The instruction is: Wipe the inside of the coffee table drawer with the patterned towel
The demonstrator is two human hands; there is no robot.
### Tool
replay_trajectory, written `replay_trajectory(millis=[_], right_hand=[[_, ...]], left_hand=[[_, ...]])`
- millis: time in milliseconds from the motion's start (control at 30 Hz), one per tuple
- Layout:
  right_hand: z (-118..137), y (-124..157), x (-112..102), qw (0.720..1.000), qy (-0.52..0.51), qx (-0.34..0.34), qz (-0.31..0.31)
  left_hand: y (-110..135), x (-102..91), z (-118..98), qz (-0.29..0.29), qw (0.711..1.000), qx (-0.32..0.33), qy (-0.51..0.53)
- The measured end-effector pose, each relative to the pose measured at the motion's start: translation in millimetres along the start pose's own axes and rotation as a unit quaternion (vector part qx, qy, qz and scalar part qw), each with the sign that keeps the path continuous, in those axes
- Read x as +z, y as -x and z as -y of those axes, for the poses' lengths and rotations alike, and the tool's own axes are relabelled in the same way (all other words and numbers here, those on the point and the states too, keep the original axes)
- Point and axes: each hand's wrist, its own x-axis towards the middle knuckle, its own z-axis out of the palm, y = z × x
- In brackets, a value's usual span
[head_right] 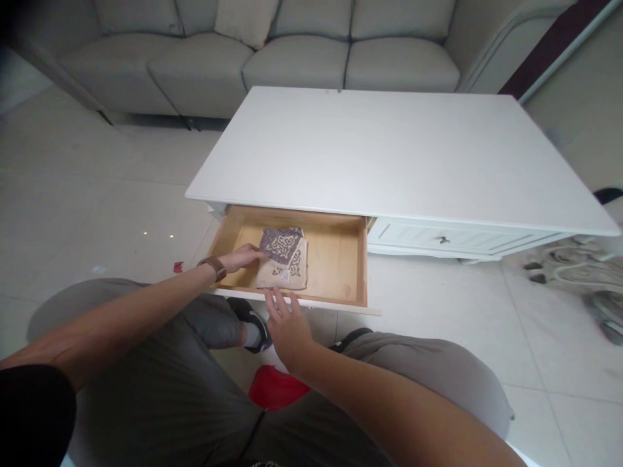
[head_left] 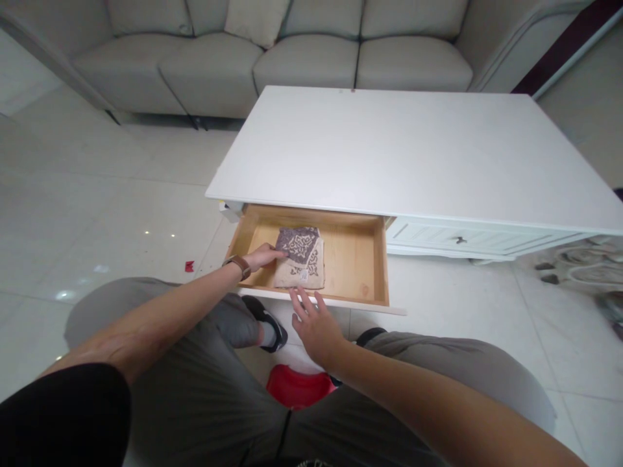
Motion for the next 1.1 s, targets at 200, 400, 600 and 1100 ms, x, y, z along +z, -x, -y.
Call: replay_trajectory(millis=[200, 400, 600, 1100], right_hand=[[-5.4, -2.3, -9.2, 1.0, 0.013, -0.021, 0.01], [-26.6, -11.0, -50.1, 0.997, -0.037, -0.06, 0.042], [-59.1, -22.4, -81.4, 0.978, -0.166, 0.093, -0.088], [-109.1, -41.8, -78.1, 0.65, -0.638, 0.228, -0.344]], left_hand=[[-13.0, 30.7, 1.2, -0.036, 0.992, -0.018, 0.122], [-2.0, 39.6, -10.6, 0.007, 0.983, -0.001, 0.183], [36.4, 31.3, -60.6, 0.005, 0.964, 0.106, 0.243], [98.8, 38.7, -116.4, 0.066, 0.939, 0.309, 0.137]])
